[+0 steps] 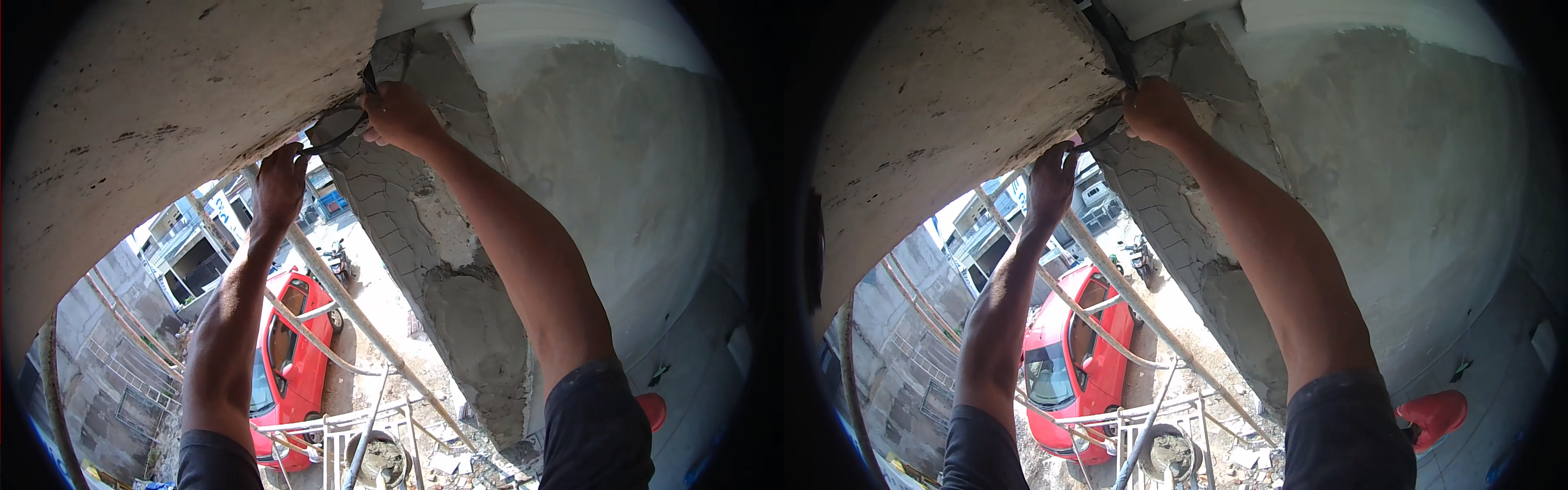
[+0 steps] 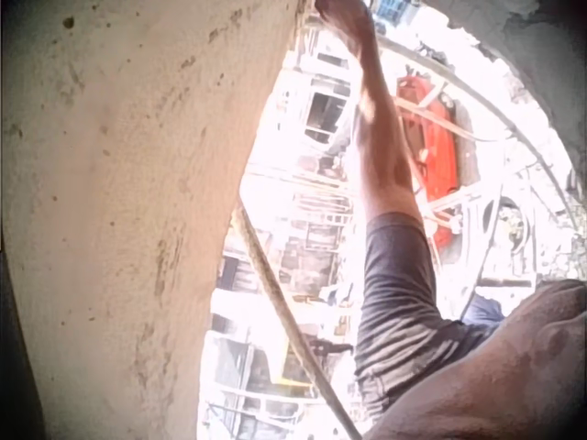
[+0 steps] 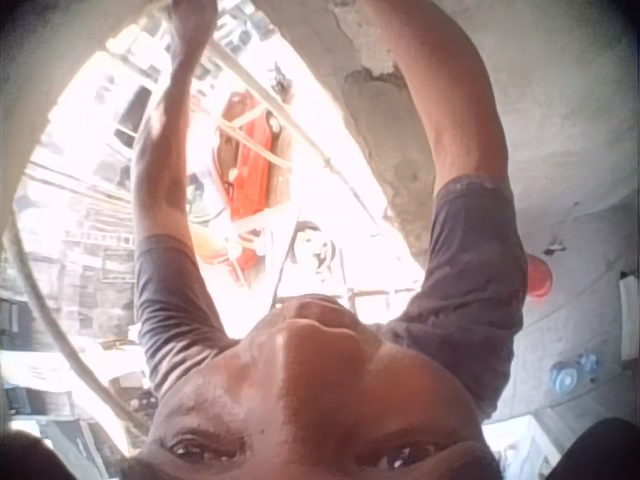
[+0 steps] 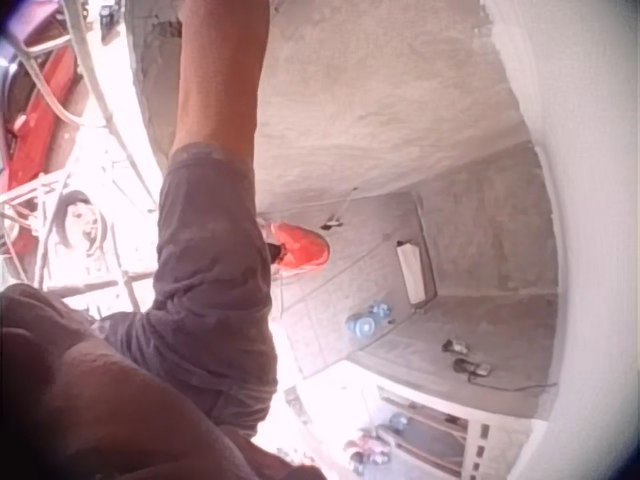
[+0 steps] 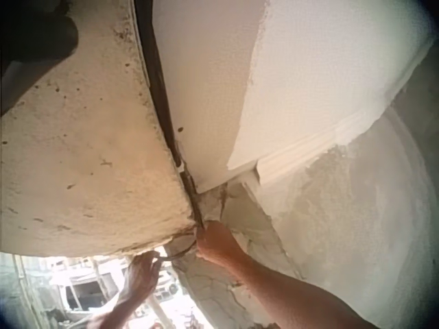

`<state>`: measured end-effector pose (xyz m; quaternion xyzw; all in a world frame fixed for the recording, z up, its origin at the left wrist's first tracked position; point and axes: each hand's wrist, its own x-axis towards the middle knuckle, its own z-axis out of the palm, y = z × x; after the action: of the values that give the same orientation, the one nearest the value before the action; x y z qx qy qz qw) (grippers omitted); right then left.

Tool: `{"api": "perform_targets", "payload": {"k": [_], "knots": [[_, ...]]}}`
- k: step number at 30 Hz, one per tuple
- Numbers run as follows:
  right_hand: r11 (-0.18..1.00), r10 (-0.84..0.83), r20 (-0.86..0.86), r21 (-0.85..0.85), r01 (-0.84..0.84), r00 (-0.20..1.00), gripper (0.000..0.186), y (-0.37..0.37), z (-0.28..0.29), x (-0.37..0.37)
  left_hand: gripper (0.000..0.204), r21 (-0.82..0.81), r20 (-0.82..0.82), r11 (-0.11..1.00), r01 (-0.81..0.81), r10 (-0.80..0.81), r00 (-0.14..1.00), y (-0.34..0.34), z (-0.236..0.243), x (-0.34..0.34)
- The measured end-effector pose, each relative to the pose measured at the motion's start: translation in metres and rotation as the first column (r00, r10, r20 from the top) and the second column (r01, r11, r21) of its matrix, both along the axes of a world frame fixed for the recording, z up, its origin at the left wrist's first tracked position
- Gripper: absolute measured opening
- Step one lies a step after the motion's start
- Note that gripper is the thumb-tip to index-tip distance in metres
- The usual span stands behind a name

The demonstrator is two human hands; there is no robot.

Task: Applying mortar to a concrete column edge using a trowel while standing on scaffolding.

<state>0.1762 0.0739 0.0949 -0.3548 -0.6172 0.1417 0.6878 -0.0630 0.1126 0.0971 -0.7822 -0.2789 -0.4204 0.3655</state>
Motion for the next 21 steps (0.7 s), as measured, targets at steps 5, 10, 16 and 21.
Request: {"api": "perform_targets", "payload": {"k": [5, 10, 16, 21], "knots": [[0.959, -0.265, 0.241, 0.169, 0.228, 0.934, 0.028, 0.024, 0.007, 0.022, 0.029, -0.11, 0.094, 0.993, -0.037, 0.047, 0.994, -0.007, 0.008, 0.017], [0.904, -0.406, 0.285, 0.266, 0.336, 0.868, 0.024, 0.029, 0.011, 0.022, 0.024, -0.066, 0.095, 0.997, -0.036, 0.043, 0.995, -0.006, 0.01, 0.019], [0.907, -0.42, 0.357, 0.203, 0.37, 0.834, 0.033, 0.013, 0.014, 0.028, 0.024, -0.086, 0.083, 0.996, -0.018, 0.025, 0.996, -0.005, 0.006, 0.022], [0.894, -0.447, 0.367, 0.151, 0.422, 0.816, 0.036, 0.004, 0.01, 0.021, 0.026, -0.04, 0.007, 0.999, -0.031, 0.031, 0.999, -0.001, 0.0, 0.018]]}}
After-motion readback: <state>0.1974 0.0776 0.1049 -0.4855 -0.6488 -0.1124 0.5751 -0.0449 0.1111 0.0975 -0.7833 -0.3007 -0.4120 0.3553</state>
